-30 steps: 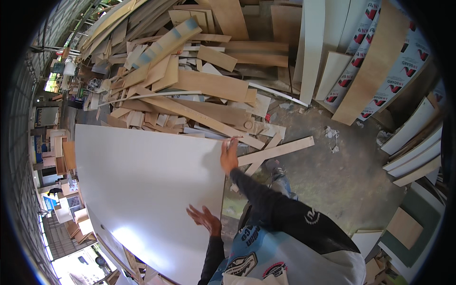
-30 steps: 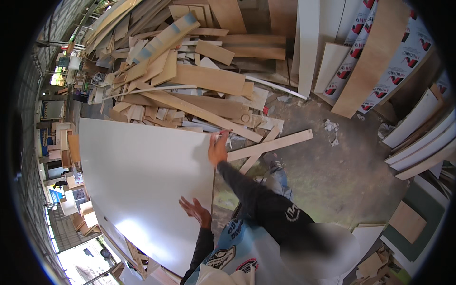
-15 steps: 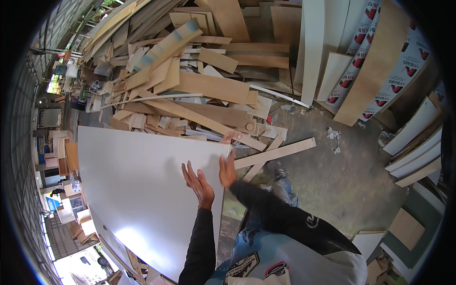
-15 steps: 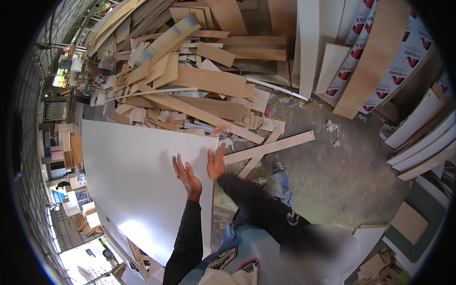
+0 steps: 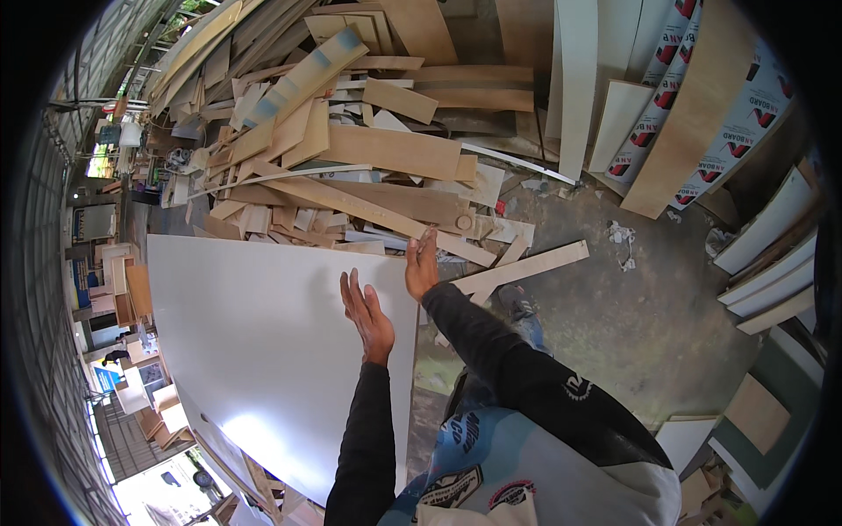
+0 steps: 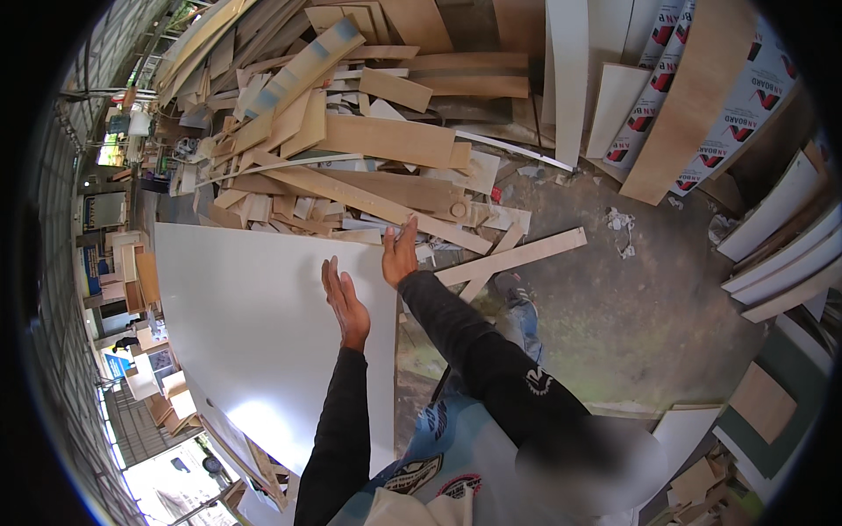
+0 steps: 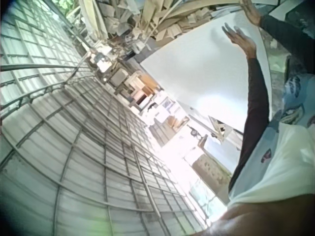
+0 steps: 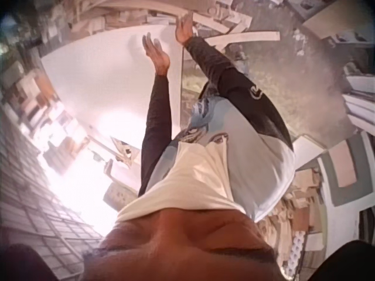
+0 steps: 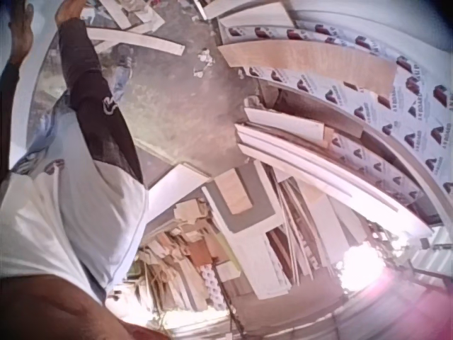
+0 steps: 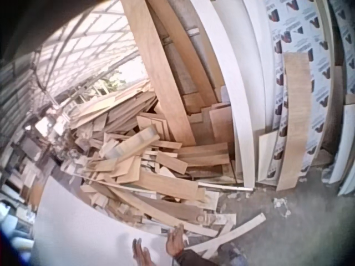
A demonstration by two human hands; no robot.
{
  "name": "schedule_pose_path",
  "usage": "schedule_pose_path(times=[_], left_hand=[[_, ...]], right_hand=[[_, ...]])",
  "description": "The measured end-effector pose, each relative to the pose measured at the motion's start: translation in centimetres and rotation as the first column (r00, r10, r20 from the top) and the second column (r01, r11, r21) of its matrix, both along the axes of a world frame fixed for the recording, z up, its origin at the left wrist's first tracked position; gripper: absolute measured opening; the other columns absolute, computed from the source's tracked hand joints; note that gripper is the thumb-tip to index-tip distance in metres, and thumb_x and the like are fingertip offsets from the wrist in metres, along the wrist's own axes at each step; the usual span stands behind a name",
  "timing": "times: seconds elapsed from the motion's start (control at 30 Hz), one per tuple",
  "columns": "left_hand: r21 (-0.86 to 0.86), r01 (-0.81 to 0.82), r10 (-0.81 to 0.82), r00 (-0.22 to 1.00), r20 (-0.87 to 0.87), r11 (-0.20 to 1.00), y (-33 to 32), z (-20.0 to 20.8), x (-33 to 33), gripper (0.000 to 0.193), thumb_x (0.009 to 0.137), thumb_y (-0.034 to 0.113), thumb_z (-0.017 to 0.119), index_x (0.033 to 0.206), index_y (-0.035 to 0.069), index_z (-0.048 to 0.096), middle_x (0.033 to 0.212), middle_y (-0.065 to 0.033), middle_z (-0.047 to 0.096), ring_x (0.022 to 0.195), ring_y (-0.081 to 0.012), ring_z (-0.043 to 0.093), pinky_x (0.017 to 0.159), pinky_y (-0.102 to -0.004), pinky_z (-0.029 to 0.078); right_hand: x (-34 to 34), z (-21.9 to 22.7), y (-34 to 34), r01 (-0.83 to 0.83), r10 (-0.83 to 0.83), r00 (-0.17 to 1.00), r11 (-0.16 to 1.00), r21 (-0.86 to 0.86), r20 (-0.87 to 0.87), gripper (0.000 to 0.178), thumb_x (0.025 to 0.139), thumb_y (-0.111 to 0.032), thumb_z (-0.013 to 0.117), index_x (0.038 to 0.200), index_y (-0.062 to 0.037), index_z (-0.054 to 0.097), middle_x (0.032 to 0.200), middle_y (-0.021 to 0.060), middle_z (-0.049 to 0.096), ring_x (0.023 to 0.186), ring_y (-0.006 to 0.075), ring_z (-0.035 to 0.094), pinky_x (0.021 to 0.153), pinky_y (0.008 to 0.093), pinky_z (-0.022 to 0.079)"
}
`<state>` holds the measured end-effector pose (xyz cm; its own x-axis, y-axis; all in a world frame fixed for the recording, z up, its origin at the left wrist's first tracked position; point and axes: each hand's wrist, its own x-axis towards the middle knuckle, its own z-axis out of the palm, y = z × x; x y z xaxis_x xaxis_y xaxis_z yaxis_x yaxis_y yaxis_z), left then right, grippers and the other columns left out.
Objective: The person sands the edge of a white wooden board using a small sanding block held by hand, moving along the perimeter and smoothing the surface.
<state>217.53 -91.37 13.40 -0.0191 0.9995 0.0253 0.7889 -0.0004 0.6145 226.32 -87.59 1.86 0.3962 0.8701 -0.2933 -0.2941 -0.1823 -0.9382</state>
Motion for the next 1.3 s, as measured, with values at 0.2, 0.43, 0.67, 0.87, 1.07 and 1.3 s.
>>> schedule_pose_path(times=[0.2, 0.43, 0.67, 0.87, 1.07, 1.3], left_hand=[[-0.065, -0.025, 0.021, 0.998, -0.063, 0.998, 0.9, 0.1, -1.5, 0.049, 0.105, 0.036, 0.031, 0.144, 0.006, 0.037, 0.152, -0.0229, 0.026, 0.142, -0.0372, 0.024, 0.112, -0.0491, 0.017], [-0.105, -0.001, -0.007, 0.997, -0.076, 0.995, 1.7, -0.9, -0.7, 0.052, 0.104, 0.041, 0.030, 0.143, 0.007, 0.038, 0.152, -0.0209, 0.026, 0.141, -0.0368, 0.024, 0.113, -0.0508, 0.015], [-0.006, 0.113, -0.113, 0.990, -0.081, 0.994, 2.3, -1.6, 1.9, 0.044, 0.104, 0.033, 0.038, 0.139, 0.006, 0.044, 0.147, -0.0212, 0.035, 0.138, -0.0359, 0.030, 0.111, -0.0480, 0.021], [0.042, 0.383, -0.356, 0.889, -0.288, 0.923, 2.7, -1.9, 1.5, 0.036, 0.076, 0.014, 0.071, 0.111, 0.007, 0.062, 0.116, -0.0091, 0.057, 0.117, -0.0302, 0.049, 0.102, -0.0462, 0.033], [-0.093, 0.518, -0.519, 0.797, -0.310, 0.850, 6.3, -3.6, 2.6, 0.015, 0.075, 0.011, 0.070, 0.088, 0.005, 0.066, 0.095, -0.0123, 0.061, 0.096, -0.0337, 0.055, 0.089, -0.0447, 0.042], [0.100, 0.483, -0.447, 0.858, -0.255, 0.870, 4.4, -4.0, 3.6, 0.039, 0.086, 0.012, 0.063, 0.123, -0.002, 0.058, 0.127, -0.0189, 0.056, 0.123, -0.0378, 0.048, 0.103, -0.0440, 0.040]], right_hand=[[-2.5, 1.4, -3.4, -0.122, 0.118, 0.990, 0.992, -0.038, -0.081, 0.074, 0.103, -0.037, 0.037, 0.147, 0.0117, 0.003, 0.154, 0.0319, 0.012, 0.146, 0.0400, 0.012, 0.118, 0.0407, 0.014], [-3.7, 1.4, -6.4, -0.209, 0.208, 0.978, 0.976, -0.054, -0.028, 0.081, 0.102, -0.039, 0.034, 0.144, 0.0170, -0.008, 0.154, 0.0350, 0.000, 0.146, 0.0421, 0.001, 0.119, 0.0428, 0.005], [2.6, -7.9, 5.4, -0.040, 0.045, 0.990, 0.999, 0.034, -0.133, 0.067, 0.103, -0.037, 0.037, 0.147, 0.0090, 0.016, 0.154, 0.0330, 0.013, 0.145, 0.0436, 0.011, 0.118, 0.0417, 0.012], [10.2, -12.6, -0.7, 0.138, -0.102, 0.986, 0.941, -0.308, 0.131, 0.064, 0.097, -0.035, 0.052, 0.144, 0.0042, 0.033, 0.146, 0.0292, 0.037, 0.140, 0.0393, 0.029, 0.115, 0.0395, 0.023], [15.0, -16.3, -12.8, -0.019, 0.168, 0.965, 0.809, -0.588, 0.200, 0.062, 0.092, -0.034, 0.053, 0.139, 0.0049, 0.042, 0.132, 0.0287, 0.052, 0.127, 0.0415, 0.046, 0.106, 0.0442, 0.035], [12.8, -14.8, -14.0, 0.093, 0.221, 0.823, 0.857, -0.508, 0.523, 0.053, 0.093, -0.038, 0.052, 0.122, 0.0061, 0.057, 0.116, 0.0301, 0.058, 0.110, 0.0471, 0.053, 0.098, 0.0467, 0.039]])
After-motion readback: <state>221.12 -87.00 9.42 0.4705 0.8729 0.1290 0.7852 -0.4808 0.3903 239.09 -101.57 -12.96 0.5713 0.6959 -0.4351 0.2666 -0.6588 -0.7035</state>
